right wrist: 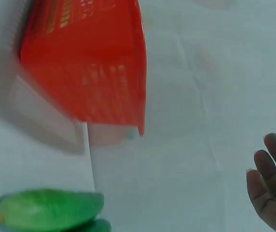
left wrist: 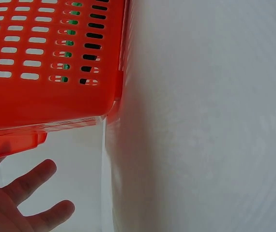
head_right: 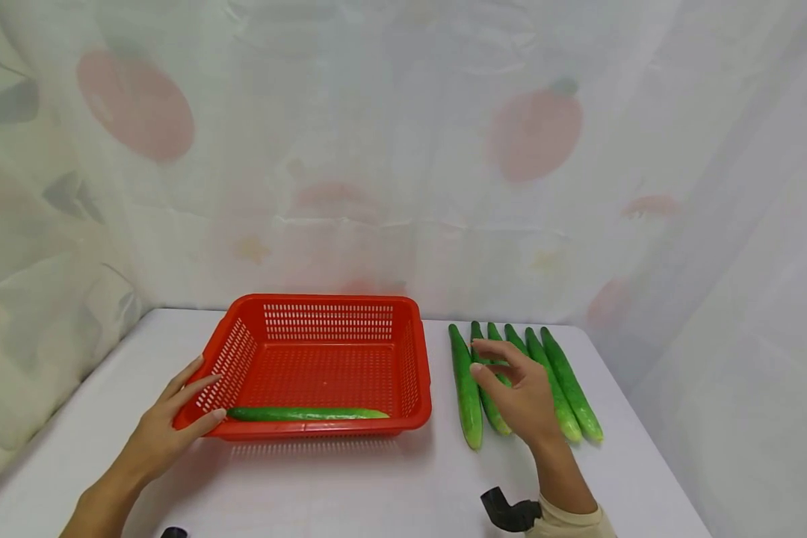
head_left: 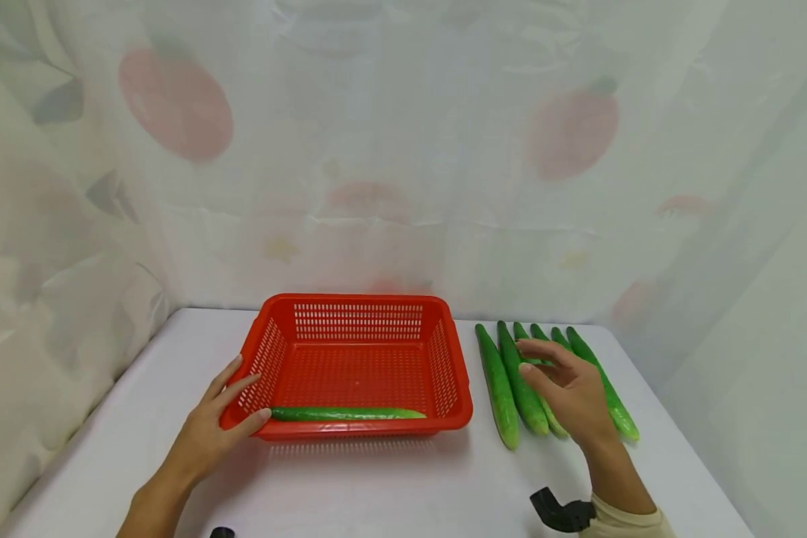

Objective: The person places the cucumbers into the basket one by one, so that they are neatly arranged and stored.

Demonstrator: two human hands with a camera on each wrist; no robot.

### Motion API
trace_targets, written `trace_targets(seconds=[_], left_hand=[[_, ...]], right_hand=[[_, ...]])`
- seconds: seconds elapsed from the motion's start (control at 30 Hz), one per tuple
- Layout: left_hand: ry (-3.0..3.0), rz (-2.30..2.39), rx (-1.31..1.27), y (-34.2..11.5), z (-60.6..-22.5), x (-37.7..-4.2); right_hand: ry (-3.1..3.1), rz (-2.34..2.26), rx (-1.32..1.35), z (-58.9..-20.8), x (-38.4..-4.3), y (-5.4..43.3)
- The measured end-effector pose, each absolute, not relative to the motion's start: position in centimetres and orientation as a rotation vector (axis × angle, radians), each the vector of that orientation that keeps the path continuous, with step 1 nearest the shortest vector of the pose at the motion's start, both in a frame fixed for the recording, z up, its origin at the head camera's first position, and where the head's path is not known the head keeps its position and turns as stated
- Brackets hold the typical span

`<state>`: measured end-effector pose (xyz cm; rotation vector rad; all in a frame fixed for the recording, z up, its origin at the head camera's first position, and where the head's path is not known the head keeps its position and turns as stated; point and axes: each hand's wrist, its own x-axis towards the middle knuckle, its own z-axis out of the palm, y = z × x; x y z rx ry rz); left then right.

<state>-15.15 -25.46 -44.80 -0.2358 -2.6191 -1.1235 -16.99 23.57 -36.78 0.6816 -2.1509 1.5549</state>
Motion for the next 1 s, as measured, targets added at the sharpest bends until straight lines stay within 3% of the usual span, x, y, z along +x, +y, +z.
trace_targets(seconds=[1.0], left_hand=[[-2.61,-1.15,-0.23,-25.5,-44.9,-15.2]], right_hand=[[-2.254,1.274,0.2,-39.1,-17.2,32.3]])
